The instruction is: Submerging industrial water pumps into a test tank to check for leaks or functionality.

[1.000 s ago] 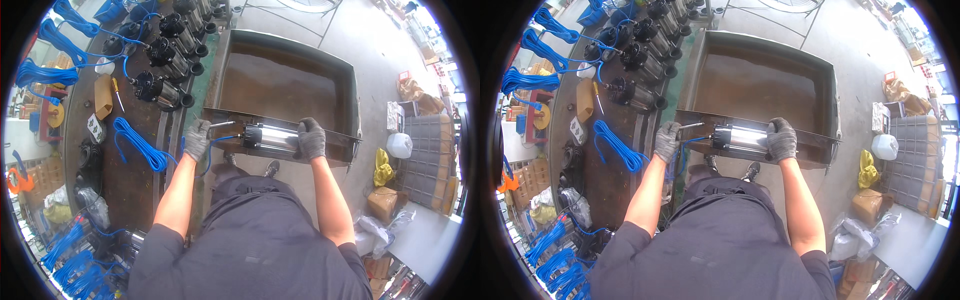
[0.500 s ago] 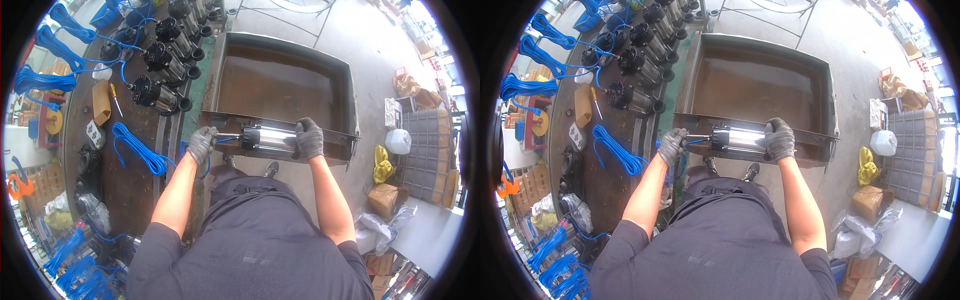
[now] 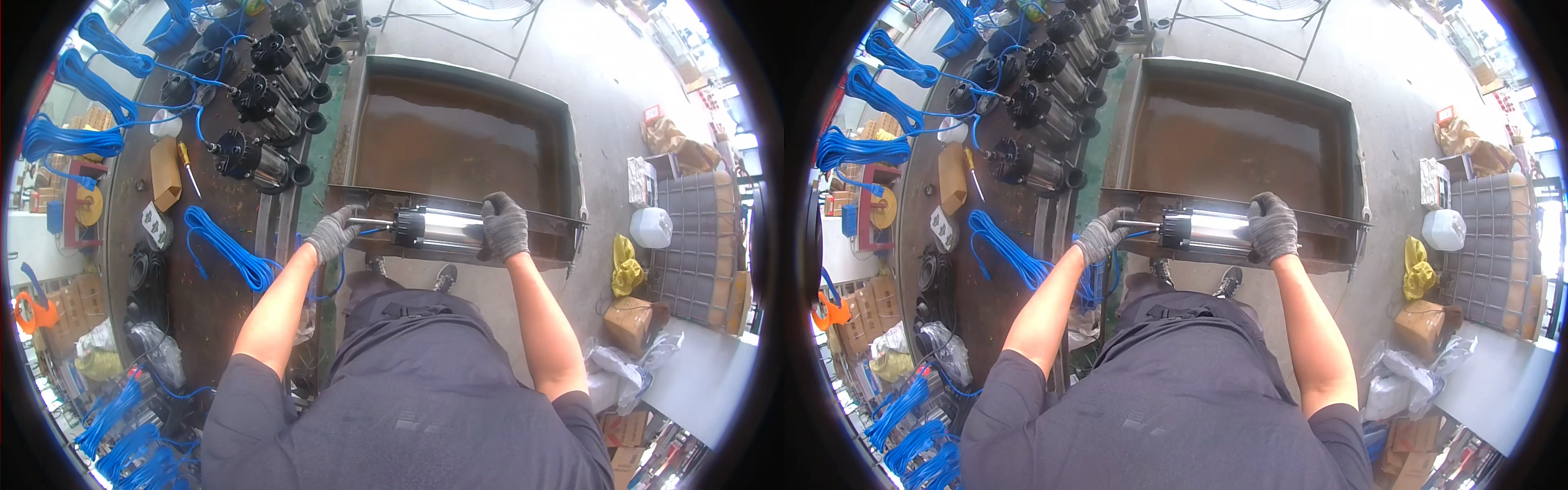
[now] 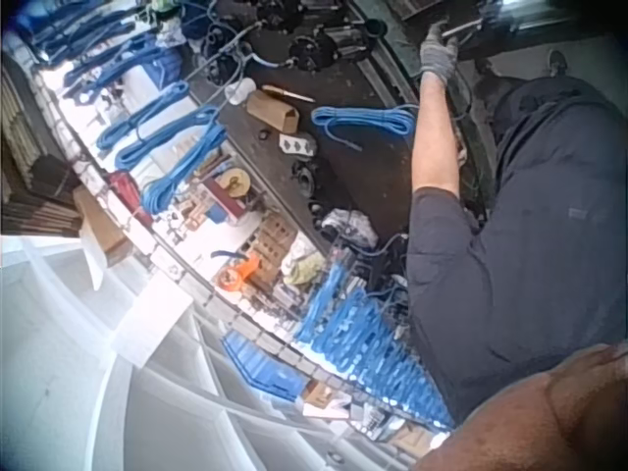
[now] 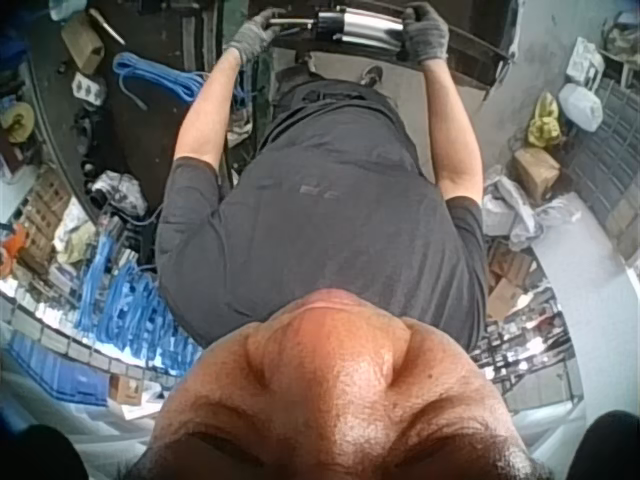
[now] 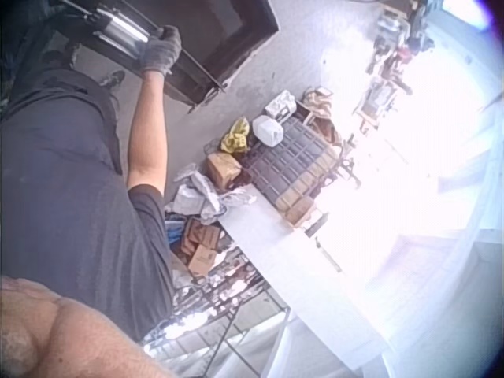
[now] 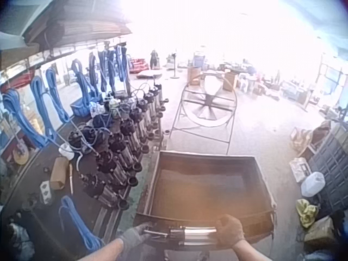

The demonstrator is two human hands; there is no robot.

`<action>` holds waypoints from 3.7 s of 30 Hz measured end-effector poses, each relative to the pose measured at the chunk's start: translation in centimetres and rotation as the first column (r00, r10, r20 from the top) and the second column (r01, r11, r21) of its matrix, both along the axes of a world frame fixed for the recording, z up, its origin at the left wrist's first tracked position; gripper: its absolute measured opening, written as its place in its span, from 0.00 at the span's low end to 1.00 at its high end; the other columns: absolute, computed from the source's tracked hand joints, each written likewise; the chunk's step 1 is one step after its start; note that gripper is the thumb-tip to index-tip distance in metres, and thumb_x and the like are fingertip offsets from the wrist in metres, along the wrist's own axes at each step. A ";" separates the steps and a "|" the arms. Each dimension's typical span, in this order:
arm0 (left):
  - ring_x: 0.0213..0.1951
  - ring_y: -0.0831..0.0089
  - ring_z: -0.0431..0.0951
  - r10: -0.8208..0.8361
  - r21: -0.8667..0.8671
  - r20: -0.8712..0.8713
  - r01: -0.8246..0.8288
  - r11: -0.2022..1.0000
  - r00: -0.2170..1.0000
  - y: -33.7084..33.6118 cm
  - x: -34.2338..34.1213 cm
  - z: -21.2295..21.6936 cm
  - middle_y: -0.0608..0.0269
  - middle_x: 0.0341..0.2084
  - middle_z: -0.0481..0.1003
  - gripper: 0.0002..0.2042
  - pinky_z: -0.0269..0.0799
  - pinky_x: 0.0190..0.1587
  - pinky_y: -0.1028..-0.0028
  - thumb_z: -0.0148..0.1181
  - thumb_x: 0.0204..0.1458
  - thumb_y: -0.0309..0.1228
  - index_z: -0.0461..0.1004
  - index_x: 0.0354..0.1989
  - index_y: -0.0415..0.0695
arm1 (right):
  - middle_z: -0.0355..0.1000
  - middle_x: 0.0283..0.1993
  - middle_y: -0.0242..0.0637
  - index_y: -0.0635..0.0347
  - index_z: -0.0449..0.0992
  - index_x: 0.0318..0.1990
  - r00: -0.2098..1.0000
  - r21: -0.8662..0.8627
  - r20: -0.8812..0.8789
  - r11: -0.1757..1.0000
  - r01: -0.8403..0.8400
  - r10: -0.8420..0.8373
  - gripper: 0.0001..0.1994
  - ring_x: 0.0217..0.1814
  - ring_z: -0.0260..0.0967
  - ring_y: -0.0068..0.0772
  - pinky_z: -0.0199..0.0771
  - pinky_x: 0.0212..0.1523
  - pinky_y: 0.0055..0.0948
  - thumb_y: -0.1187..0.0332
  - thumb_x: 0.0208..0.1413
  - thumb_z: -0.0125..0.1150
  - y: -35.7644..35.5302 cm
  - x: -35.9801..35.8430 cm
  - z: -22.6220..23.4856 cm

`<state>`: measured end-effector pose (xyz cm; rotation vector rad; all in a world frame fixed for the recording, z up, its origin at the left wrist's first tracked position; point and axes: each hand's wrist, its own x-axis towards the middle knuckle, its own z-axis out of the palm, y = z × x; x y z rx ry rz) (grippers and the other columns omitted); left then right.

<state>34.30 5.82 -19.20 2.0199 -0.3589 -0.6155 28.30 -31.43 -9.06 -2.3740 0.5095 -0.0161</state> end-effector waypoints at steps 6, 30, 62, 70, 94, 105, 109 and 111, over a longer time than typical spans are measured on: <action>0.35 0.85 0.73 0.058 -0.356 -0.481 -0.255 0.899 0.875 -0.2 -0.9 0.0 0.65 0.43 0.82 0.21 0.72 0.40 0.78 0.64 0.65 0.44 0.77 0.61 0.47 | 0.81 0.38 0.46 0.62 0.80 0.46 0.998 0.060 -0.056 0.998 0.002 0.001 0.10 0.29 0.83 0.42 0.86 0.30 0.41 0.67 0.66 0.56 0.3 0.1 0.7; 0.41 0.76 0.78 -0.025 0.130 -0.024 0.028 0.991 0.999 -0.7 0.1 -0.1 0.64 0.46 0.80 0.23 0.76 0.47 0.73 0.64 0.64 0.37 0.71 0.66 0.42 | 0.82 0.38 0.45 0.61 0.81 0.44 1.000 -0.037 -0.025 0.999 -0.003 0.002 0.10 0.31 0.83 0.41 0.85 0.34 0.39 0.67 0.66 0.56 0.1 0.1 0.1; 0.48 0.70 0.81 -0.108 0.318 -0.113 0.139 0.938 0.988 -1.5 1.1 0.7 0.63 0.49 0.81 0.24 0.78 0.48 0.69 0.62 0.65 0.42 0.72 0.64 0.43 | 0.82 0.41 0.48 0.58 0.82 0.44 0.997 0.009 -0.079 1.000 0.012 -0.011 0.11 0.44 0.81 0.50 0.79 0.50 0.44 0.63 0.62 0.60 -0.6 0.2 -0.8; 0.44 0.75 0.80 -0.003 -0.366 -0.650 -0.309 0.878 0.760 0.3 0.7 2.4 0.64 0.44 0.81 0.26 0.76 0.46 0.72 0.69 0.61 0.40 0.72 0.65 0.43 | 0.81 0.41 0.49 0.57 0.82 0.41 0.998 -0.006 -0.052 1.000 0.020 -0.020 0.10 0.46 0.80 0.51 0.78 0.52 0.46 0.63 0.60 0.60 -0.7 0.1 -0.9; 0.31 0.74 0.79 -0.109 -0.095 -0.471 0.073 0.993 0.875 0.1 2.5 1.8 0.62 0.32 0.78 0.17 0.75 0.34 0.72 0.66 0.62 0.43 0.73 0.47 0.43 | 0.81 0.41 0.47 0.58 0.82 0.40 1.000 0.129 0.016 0.992 -0.005 0.003 0.10 0.48 0.78 0.52 0.77 0.53 0.45 0.63 0.60 0.60 -1.0 0.1 -2.3; 0.29 0.68 0.78 -0.345 0.476 -0.181 0.389 0.789 0.921 -0.7 4.4 1.3 0.57 0.25 0.80 0.15 0.75 0.37 0.64 0.69 0.59 0.42 0.79 0.43 0.43 | 0.81 0.43 0.48 0.58 0.82 0.42 0.997 0.050 -0.082 0.999 -0.003 0.007 0.11 0.46 0.80 0.51 0.78 0.52 0.44 0.62 0.61 0.59 -1.0 0.2 -1.2; 0.37 0.48 0.83 -0.378 0.776 0.250 0.049 0.629 0.891 -1.5 1.9 1.1 0.52 0.33 0.83 0.10 0.78 0.40 0.53 0.59 0.60 0.43 0.81 0.43 0.55 | 0.81 0.43 0.49 0.59 0.81 0.42 0.996 0.125 -0.093 0.992 0.009 0.003 0.11 0.47 0.80 0.51 0.77 0.53 0.45 0.62 0.62 0.59 -1.1 0.2 -1.4; 0.35 0.51 0.84 -0.342 0.770 0.265 0.015 0.638 0.902 -1.9 1.2 1.4 0.51 0.30 0.83 0.11 0.78 0.39 0.54 0.61 0.59 0.43 0.81 0.44 0.53 | 0.81 0.43 0.49 0.59 0.81 0.42 0.998 0.086 -0.068 0.996 -0.002 0.008 0.11 0.47 0.80 0.52 0.77 0.53 0.45 0.62 0.62 0.59 -1.2 0.2 -1.4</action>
